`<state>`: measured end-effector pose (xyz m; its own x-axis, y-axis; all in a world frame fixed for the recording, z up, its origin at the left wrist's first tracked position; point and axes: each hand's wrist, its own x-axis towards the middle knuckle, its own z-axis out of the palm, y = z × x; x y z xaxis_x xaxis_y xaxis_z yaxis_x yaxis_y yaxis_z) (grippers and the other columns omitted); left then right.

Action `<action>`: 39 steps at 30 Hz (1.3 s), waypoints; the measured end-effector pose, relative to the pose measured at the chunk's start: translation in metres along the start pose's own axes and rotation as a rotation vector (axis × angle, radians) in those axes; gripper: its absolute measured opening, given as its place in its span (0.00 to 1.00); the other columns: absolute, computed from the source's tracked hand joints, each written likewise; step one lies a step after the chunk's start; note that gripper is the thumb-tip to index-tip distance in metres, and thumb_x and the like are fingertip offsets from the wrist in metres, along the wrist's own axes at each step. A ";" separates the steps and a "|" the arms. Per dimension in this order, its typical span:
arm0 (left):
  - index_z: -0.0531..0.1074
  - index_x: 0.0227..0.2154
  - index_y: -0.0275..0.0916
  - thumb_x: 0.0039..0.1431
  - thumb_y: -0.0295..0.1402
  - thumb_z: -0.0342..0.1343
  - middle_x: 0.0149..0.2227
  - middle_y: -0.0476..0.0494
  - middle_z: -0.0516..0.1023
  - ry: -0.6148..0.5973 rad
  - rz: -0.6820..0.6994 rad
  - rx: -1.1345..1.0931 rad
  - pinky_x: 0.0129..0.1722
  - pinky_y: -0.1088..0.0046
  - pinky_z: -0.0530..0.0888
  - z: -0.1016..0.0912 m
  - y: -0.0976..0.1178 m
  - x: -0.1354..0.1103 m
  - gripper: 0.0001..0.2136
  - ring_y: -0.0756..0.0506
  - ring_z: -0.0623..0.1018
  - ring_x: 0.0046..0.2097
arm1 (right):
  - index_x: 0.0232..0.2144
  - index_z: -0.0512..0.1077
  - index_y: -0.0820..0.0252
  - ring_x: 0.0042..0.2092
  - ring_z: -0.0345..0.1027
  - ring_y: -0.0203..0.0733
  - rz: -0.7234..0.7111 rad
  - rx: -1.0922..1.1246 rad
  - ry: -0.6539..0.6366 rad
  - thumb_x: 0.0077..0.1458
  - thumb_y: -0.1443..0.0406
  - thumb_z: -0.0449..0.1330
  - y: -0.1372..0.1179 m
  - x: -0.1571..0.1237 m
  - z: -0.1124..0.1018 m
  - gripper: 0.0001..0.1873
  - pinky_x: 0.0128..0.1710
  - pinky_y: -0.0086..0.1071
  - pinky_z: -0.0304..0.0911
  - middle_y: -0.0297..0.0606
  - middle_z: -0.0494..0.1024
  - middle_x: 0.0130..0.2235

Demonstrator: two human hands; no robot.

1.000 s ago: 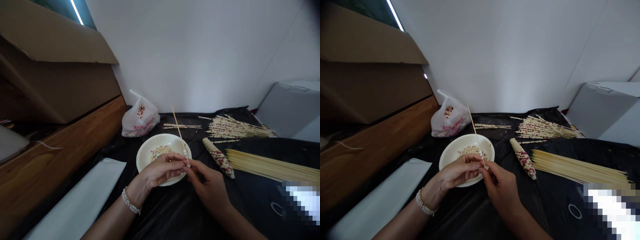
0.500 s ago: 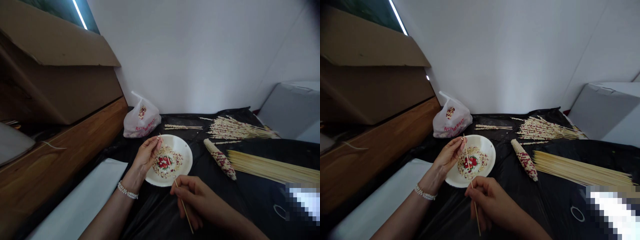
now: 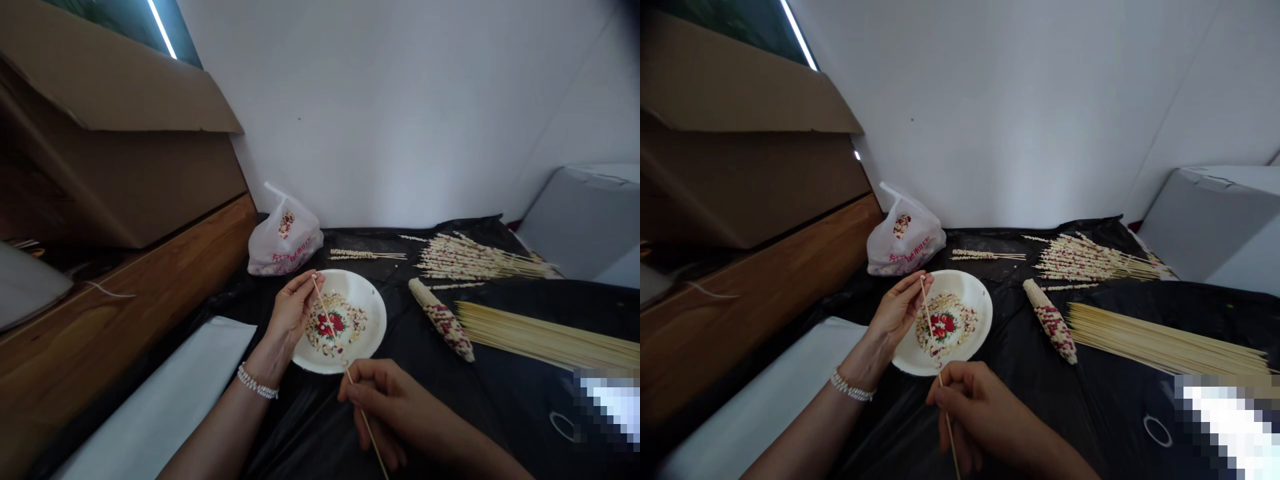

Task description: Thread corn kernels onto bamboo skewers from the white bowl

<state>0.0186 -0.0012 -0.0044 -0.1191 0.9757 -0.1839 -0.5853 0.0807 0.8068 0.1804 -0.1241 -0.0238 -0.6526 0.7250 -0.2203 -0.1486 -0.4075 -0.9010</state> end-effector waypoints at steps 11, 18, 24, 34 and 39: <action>0.76 0.33 0.30 0.54 0.16 0.57 0.34 0.38 0.82 -0.002 0.003 0.003 0.37 0.82 0.77 -0.002 -0.001 0.002 0.07 0.51 0.81 0.35 | 0.36 0.66 0.61 0.11 0.58 0.26 0.011 0.037 -0.008 0.58 0.52 0.58 0.001 0.001 0.000 0.17 0.08 0.18 0.47 0.27 0.74 0.19; 0.77 0.32 0.31 0.52 0.18 0.59 0.33 0.40 0.82 -0.031 0.073 0.067 0.38 0.82 0.76 -0.005 -0.004 0.003 0.06 0.52 0.81 0.36 | 0.36 0.66 0.62 0.11 0.57 0.26 0.004 0.127 0.002 0.59 0.54 0.57 0.000 -0.002 0.002 0.16 0.08 0.17 0.46 0.28 0.73 0.19; 0.78 0.33 0.32 0.48 0.22 0.64 0.34 0.41 0.82 -0.048 0.124 0.124 0.40 0.79 0.75 -0.006 -0.006 0.004 0.07 0.51 0.81 0.36 | 0.35 0.66 0.62 0.11 0.56 0.25 -0.004 0.105 0.023 0.58 0.52 0.58 -0.001 -0.002 0.004 0.17 0.08 0.17 0.45 0.28 0.73 0.18; 0.79 0.35 0.35 0.46 0.29 0.66 0.34 0.42 0.82 -0.030 0.283 0.234 0.43 0.73 0.75 -0.003 -0.007 0.000 0.11 0.49 0.80 0.36 | 0.35 0.68 0.62 0.10 0.53 0.24 -0.022 0.116 0.039 0.57 0.52 0.58 -0.001 -0.002 0.001 0.18 0.09 0.18 0.43 0.27 0.72 0.18; 0.80 0.34 0.35 0.47 0.30 0.66 0.34 0.42 0.82 -0.043 0.299 0.278 0.42 0.72 0.75 -0.002 -0.006 -0.002 0.10 0.49 0.80 0.36 | 0.34 0.68 0.63 0.11 0.52 0.24 -0.042 0.111 0.063 0.57 0.52 0.58 -0.001 -0.001 0.002 0.18 0.09 0.19 0.42 0.27 0.72 0.18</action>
<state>0.0211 -0.0041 -0.0102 -0.2137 0.9717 0.1007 -0.2907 -0.1616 0.9431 0.1798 -0.1257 -0.0224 -0.5965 0.7749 -0.2091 -0.2583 -0.4320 -0.8641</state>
